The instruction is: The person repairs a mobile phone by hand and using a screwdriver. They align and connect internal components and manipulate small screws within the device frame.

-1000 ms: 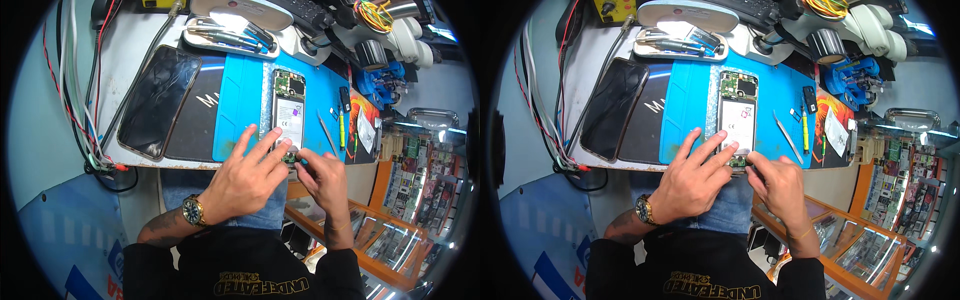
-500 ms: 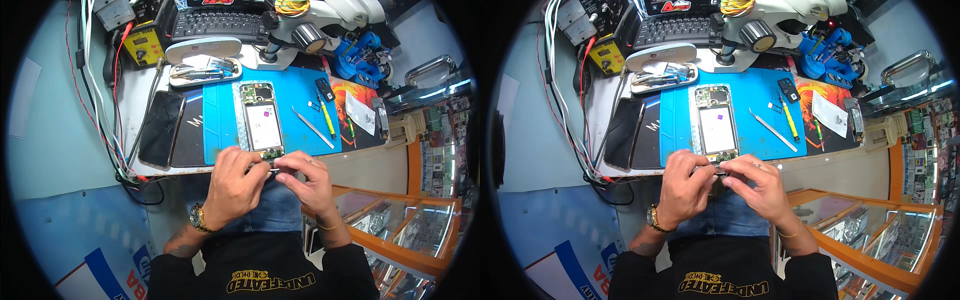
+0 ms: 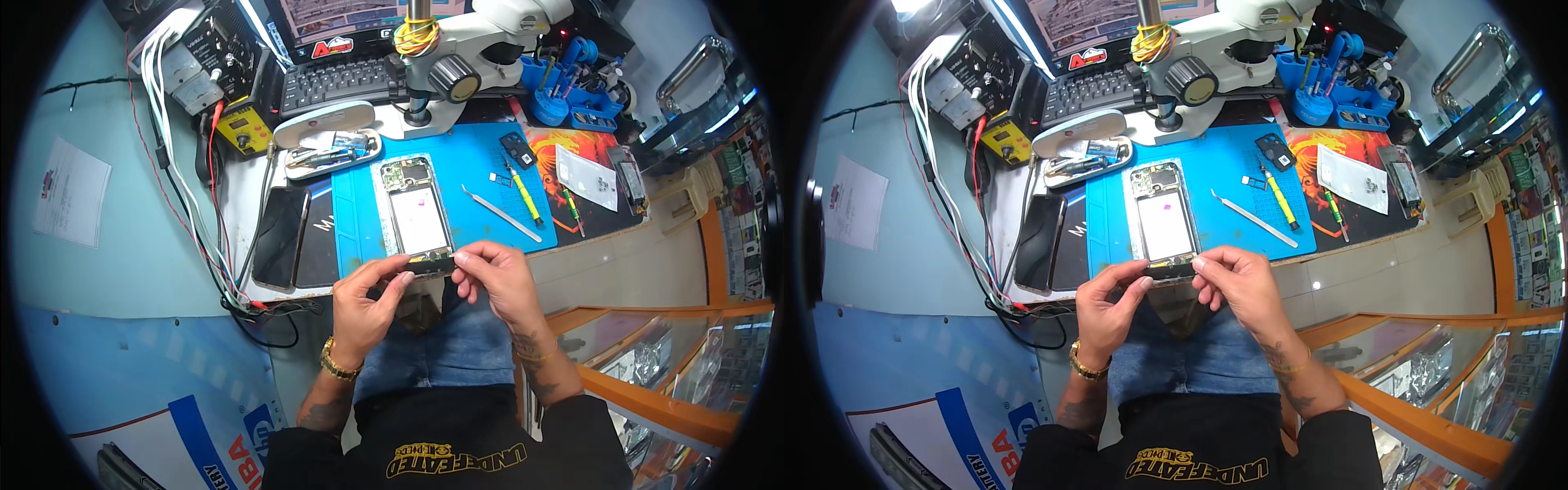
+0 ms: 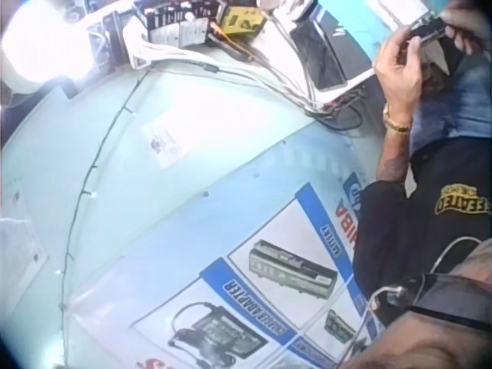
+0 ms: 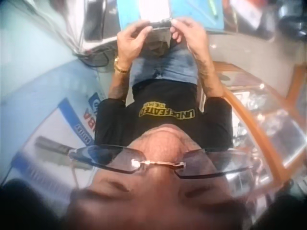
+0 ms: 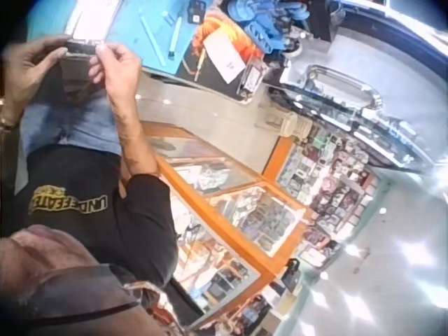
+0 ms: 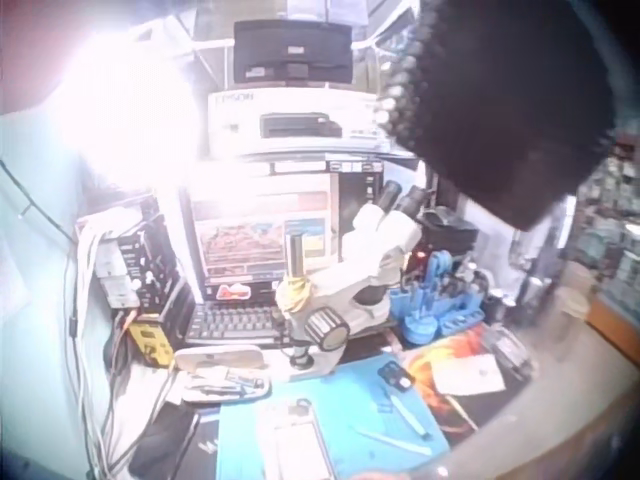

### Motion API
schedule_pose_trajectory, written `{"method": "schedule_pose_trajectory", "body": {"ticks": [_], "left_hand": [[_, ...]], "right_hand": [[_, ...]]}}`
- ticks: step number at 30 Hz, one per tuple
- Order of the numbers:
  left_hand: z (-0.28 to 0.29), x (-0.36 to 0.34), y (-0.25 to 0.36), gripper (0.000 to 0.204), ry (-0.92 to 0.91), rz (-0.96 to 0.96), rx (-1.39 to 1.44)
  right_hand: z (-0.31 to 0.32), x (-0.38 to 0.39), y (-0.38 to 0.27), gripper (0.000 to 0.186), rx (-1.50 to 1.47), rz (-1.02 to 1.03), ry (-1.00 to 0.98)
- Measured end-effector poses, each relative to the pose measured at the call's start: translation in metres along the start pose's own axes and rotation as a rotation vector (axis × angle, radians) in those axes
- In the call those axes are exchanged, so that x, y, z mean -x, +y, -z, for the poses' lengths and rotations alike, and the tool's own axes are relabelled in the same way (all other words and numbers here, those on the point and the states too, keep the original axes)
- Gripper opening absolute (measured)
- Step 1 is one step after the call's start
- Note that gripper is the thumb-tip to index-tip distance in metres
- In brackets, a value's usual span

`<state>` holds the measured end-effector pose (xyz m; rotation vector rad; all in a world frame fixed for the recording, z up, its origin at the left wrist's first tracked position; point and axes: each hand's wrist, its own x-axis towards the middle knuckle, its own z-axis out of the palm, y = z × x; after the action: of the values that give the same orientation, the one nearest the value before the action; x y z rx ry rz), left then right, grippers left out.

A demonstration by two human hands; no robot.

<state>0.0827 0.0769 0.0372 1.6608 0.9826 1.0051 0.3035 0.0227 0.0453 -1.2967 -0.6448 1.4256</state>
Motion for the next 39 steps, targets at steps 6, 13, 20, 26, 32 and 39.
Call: {"method": "schedule_pose_trajectory", "body": {"ticks": [6, 13, 20, 26, 32, 39], "left_hand": [[-0.006, -0.005, 0.001, 0.022, 0.049, -0.039, -0.174], [-0.014, -0.007, 0.003, 0.025, 0.092, -0.170, -0.409], [-0.012, -0.002, -0.003, 0.028, 0.091, -0.184, -0.447], [-0.011, -0.006, -0.002, 0.028, 0.076, -0.245, -0.484], [-0.010, -0.006, -0.003, 0.027, 0.050, -0.226, -0.488], [-0.011, 0.001, -0.016, 0.028, 0.108, -0.408, -0.567]], "right_hand": [[-0.002, -0.010, 0.003, 0.014, 0.232, 0.148, 0.098], [-0.004, -0.014, 0.006, 0.012, 0.352, 0.245, 0.144], [-0.005, -0.017, 0.006, 0.011, 0.499, 0.295, 0.126], [-0.005, -0.018, 0.007, 0.011, 0.494, 0.293, 0.139], [-0.004, -0.017, 0.007, 0.010, 0.620, 0.362, 0.132], [-0.009, -0.008, 0.008, 0.011, 0.862, 0.649, 0.142]]}}
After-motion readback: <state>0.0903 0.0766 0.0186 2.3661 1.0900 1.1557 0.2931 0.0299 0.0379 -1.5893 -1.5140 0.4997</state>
